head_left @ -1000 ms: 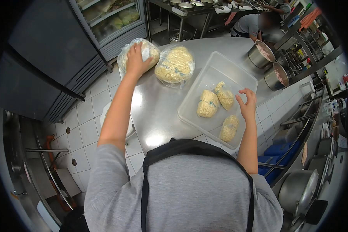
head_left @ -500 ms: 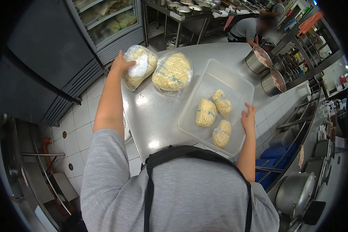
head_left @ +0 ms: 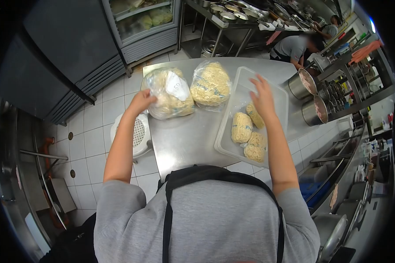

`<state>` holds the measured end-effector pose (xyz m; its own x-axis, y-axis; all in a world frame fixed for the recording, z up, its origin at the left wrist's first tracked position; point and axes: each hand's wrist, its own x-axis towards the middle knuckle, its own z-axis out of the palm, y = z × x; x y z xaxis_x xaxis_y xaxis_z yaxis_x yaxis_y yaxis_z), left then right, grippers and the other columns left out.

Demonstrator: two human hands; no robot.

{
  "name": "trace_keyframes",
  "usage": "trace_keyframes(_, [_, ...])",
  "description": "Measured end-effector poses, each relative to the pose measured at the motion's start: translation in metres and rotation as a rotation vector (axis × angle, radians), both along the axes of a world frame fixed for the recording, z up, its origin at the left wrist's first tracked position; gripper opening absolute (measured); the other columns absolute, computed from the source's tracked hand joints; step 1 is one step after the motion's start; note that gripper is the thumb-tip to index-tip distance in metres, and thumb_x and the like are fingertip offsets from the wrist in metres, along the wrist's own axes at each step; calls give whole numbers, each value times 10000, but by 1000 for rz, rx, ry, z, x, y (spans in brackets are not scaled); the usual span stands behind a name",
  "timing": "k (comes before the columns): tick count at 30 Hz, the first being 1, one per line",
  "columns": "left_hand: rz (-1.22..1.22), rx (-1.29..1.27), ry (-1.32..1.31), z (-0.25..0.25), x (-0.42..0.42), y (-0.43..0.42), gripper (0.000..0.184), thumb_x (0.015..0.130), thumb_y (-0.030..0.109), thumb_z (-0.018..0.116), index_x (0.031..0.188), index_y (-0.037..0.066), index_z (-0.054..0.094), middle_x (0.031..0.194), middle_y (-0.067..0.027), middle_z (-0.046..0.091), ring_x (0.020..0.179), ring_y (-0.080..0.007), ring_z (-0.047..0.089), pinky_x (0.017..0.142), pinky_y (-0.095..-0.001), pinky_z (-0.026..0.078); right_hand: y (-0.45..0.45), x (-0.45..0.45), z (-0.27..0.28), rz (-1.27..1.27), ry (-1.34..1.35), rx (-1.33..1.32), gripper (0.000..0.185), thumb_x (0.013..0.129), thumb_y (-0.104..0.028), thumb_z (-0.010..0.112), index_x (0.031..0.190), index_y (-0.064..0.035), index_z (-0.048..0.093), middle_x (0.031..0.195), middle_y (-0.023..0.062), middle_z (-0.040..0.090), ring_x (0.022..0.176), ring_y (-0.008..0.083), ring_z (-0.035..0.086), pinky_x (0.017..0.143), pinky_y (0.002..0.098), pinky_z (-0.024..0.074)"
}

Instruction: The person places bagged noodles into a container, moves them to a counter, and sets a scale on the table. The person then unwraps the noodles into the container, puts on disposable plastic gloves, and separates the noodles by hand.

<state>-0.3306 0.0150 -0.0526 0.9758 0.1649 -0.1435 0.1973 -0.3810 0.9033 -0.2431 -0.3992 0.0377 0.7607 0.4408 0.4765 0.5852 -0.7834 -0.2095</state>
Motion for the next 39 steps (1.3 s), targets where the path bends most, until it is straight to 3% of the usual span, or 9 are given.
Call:
trace_keyframes(6, [-50, -150, 171, 6, -100, -53, 237, 797, 204, 583, 924, 5, 604, 756, 1, 596, 652, -65, 506, 598, -219, 411, 136, 25, -9, 295, 144, -57, 471, 728, -122, 618, 1170, -120, 456, 1261, 111, 412, 1130, 299, 437, 882, 376, 427])
trace_keyframes(8, [-63, -202, 182, 5, -120, -71, 231, 803, 205, 578, 914, 4, 602, 731, 18, 579, 626, -51, 481, 572, -212, 394, 162, 22, -7, 99, 325, -399, 491, 726, -172, 627, 1181, -126, 447, 1257, 109, 404, 1101, 265, 470, 845, 377, 453])
trace_keyframes(15, [-47, -254, 119, -16, -130, -78, 200, 829, 194, 550, 882, 5, 590, 688, 46, 546, 575, -22, 422, 510, -199, 343, 187, 30, -42, 137, 267, -607, 302, 685, -201, 653, 964, -96, 603, 983, 129, 595, 875, 274, 599, 764, 389, 482])
trace_keyframes(21, [-2, -262, 6, -15, -130, -85, 195, 834, 198, 550, 875, 9, 578, 647, 44, 523, 541, -20, 414, 479, -204, 332, 119, 46, -7, 57, 115, 126, 157, 694, -94, 627, 846, -57, 609, 768, 172, 612, 748, 250, 624, 619, 358, 490])
trace_keyframes(24, [50, -223, 40, -12, -130, -89, 176, 837, 195, 545, 839, 20, 564, 601, 39, 490, 480, -28, 405, 424, -209, 314, 85, 41, 16, -105, 421, 494, 99, 725, -63, 608, 821, -48, 588, 694, 106, 605, 619, 167, 598, 501, 303, 460])
trace_keyframes(26, [90, -287, 43, -5, -133, -94, 168, 839, 196, 541, 836, 29, 555, 586, 35, 477, 456, -37, 396, 405, -209, 304, 74, 33, 29, 18, 453, 1170, 84, 758, -79, 599, 832, -52, 568, 684, 30, 582, 549, 81, 522, 444, 245, 410])
trace_keyframes(31, [262, -554, -77, -4, -129, -96, 179, 852, 198, 520, 893, 27, 555, 596, 29, 490, 435, -33, 366, 388, -203, 279, 35, 30, 70, 137, 325, 1484, 134, 757, -35, 597, 885, -44, 558, 759, 10, 589, 582, 75, 521, 488, 219, 410])
trace_keyframes(32, [271, -555, -108, -3, -127, -94, 178, 859, 199, 509, 894, 29, 551, 602, 25, 491, 433, -36, 363, 387, -201, 282, 23, 38, 70, 262, 283, 1537, 174, 774, 14, 570, 944, -14, 543, 843, 50, 601, 743, 150, 584, 660, 263, 466])
trace_keyframes(39, [365, -515, -204, 36, -103, -82, 170, 858, 217, 514, 873, 55, 561, 624, 58, 480, 438, -18, 331, 384, -186, 247, -63, 27, 76, -7, 1, 1638, 141, 756, 0, 591, 888, -25, 545, 794, 40, 594, 663, 120, 568, 567, 235, 446])
